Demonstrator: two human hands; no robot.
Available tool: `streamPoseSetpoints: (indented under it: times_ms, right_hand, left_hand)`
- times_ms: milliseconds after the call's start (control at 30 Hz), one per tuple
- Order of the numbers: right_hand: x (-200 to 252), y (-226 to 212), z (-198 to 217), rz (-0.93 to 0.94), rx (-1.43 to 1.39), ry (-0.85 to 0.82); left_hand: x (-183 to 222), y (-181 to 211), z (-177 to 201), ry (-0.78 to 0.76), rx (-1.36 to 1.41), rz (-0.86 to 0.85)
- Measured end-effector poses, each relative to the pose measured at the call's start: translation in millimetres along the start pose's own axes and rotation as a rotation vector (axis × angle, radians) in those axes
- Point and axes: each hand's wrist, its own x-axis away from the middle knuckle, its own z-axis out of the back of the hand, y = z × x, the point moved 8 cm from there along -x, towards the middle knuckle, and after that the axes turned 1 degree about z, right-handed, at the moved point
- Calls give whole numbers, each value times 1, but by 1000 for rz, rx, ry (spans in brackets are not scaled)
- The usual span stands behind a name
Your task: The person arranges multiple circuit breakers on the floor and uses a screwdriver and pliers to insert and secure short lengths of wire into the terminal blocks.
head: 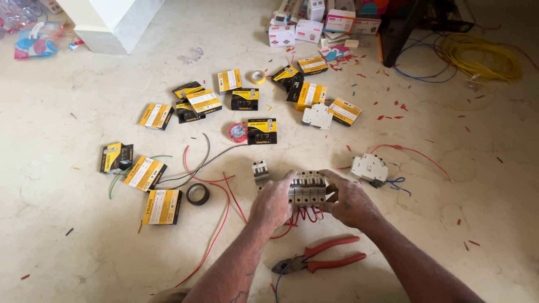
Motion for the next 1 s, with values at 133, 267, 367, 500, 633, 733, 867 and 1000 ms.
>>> streamPoseSetpoints:
  times_ms: [133, 267, 367, 500, 633, 733, 867, 1000]
  right_hand:
    - [2, -2, -2, 20, -5, 9]
    - [6, -9, 2, 106, 111, 112]
    - [9, -21, 3, 267, 86, 192]
    - [9, -20, 2, 267, 77, 205]
    - [7, -17, 1, 206, 76, 180]
    - [8, -20, 1, 203, 54, 174]
    - [8, -20, 0, 206, 69, 172]
    - [7, -19, 4, 226, 105, 191]
  left_hand:
    - [1, -1, -3, -40, -41, 21]
    - [0, 1, -3, -52, -80, 13]
    - [0, 2, -4, -73, -82, 21]
    - [1, 4, -4, -70, -82, 18]
    - [2, 5, -2, -59, -85, 1]
    - [4, 6, 1, -28, -48, -12]
    - [4, 5, 0, -34, -26, 1]
    - [4, 6, 0, -34, 11, 0]
